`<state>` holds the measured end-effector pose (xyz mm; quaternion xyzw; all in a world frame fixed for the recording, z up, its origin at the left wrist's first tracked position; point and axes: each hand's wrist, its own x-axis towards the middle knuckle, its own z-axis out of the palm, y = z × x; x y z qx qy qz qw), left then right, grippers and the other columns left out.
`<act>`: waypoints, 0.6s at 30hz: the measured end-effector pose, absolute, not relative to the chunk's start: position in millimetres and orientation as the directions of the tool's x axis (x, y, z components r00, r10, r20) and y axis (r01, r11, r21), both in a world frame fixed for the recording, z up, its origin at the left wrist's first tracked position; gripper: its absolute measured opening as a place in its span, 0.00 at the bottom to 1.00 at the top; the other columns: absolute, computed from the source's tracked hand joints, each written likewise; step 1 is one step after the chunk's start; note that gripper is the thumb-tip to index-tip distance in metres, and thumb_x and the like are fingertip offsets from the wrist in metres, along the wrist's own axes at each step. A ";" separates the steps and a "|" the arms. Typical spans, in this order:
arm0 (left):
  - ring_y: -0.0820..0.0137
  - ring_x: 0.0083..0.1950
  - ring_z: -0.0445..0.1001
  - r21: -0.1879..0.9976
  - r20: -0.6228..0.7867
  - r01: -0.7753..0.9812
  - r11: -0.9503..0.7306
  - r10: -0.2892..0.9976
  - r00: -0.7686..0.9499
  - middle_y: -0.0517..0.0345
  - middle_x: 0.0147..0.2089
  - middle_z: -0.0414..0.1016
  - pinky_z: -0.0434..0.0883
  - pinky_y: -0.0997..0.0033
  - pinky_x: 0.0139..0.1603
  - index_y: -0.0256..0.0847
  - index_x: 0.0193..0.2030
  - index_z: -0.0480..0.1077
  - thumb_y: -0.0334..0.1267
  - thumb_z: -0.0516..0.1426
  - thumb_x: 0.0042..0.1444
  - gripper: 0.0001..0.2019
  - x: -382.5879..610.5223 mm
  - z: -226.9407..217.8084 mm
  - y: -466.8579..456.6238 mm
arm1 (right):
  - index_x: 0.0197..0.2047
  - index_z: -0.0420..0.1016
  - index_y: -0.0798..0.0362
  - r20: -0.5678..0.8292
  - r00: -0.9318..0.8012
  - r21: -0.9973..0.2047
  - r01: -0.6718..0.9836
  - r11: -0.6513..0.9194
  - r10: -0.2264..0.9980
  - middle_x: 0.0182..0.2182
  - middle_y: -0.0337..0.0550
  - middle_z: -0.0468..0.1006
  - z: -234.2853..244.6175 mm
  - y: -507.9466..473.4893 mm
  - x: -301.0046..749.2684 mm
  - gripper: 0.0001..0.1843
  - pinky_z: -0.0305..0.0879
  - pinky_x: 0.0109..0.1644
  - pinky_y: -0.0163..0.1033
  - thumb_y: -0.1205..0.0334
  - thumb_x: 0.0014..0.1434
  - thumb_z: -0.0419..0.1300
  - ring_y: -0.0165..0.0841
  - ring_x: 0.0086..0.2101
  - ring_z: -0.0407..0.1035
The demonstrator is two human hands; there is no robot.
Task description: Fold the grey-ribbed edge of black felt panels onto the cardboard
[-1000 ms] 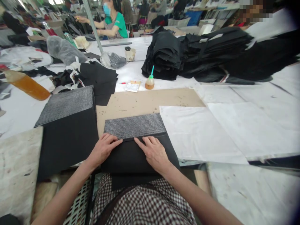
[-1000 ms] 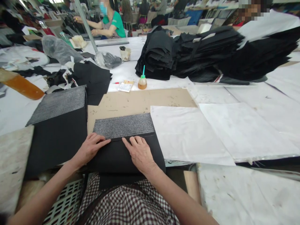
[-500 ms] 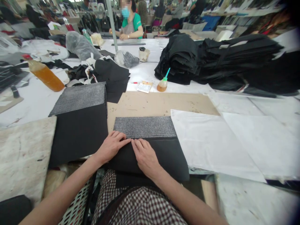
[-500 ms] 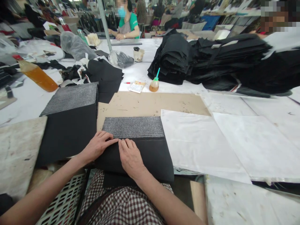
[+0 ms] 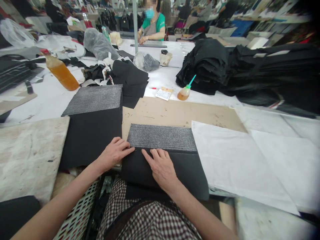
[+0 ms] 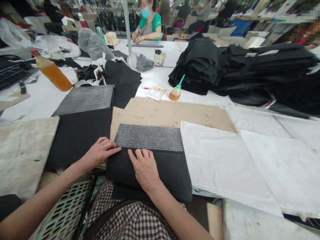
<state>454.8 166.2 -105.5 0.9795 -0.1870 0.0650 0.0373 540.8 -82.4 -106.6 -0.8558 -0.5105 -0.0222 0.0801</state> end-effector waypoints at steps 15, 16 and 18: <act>0.66 0.49 0.68 0.116 0.195 -0.255 -0.960 -0.230 0.953 0.52 0.47 0.73 0.62 0.59 0.54 0.43 0.54 0.71 0.32 0.49 0.68 0.13 441.5 -113.0 175.6 | 0.66 0.61 0.60 0.213 0.375 -0.178 0.923 -0.342 0.902 0.48 0.53 0.70 -115.6 -41.7 524.1 0.28 0.62 0.53 0.48 0.75 0.63 0.50 0.43 0.49 0.61; 0.66 0.49 0.68 0.111 0.196 -0.256 -0.960 -0.232 0.953 0.52 0.47 0.73 0.62 0.59 0.55 0.43 0.54 0.71 0.32 0.49 0.68 0.13 440.7 -113.1 175.7 | 0.66 0.60 0.60 0.208 0.374 -0.179 0.923 -0.341 0.904 0.48 0.53 0.70 -115.2 -42.2 524.3 0.28 0.62 0.53 0.48 0.75 0.63 0.51 0.43 0.48 0.61; 0.65 0.50 0.68 0.080 0.184 -0.266 -0.961 -0.248 0.951 0.52 0.48 0.73 0.61 0.58 0.56 0.42 0.55 0.70 0.33 0.49 0.68 0.13 439.5 -111.3 174.2 | 0.67 0.60 0.59 0.198 0.376 -0.178 0.922 -0.344 0.905 0.48 0.52 0.70 -113.8 -42.7 524.4 0.29 0.62 0.52 0.48 0.74 0.63 0.51 0.43 0.48 0.61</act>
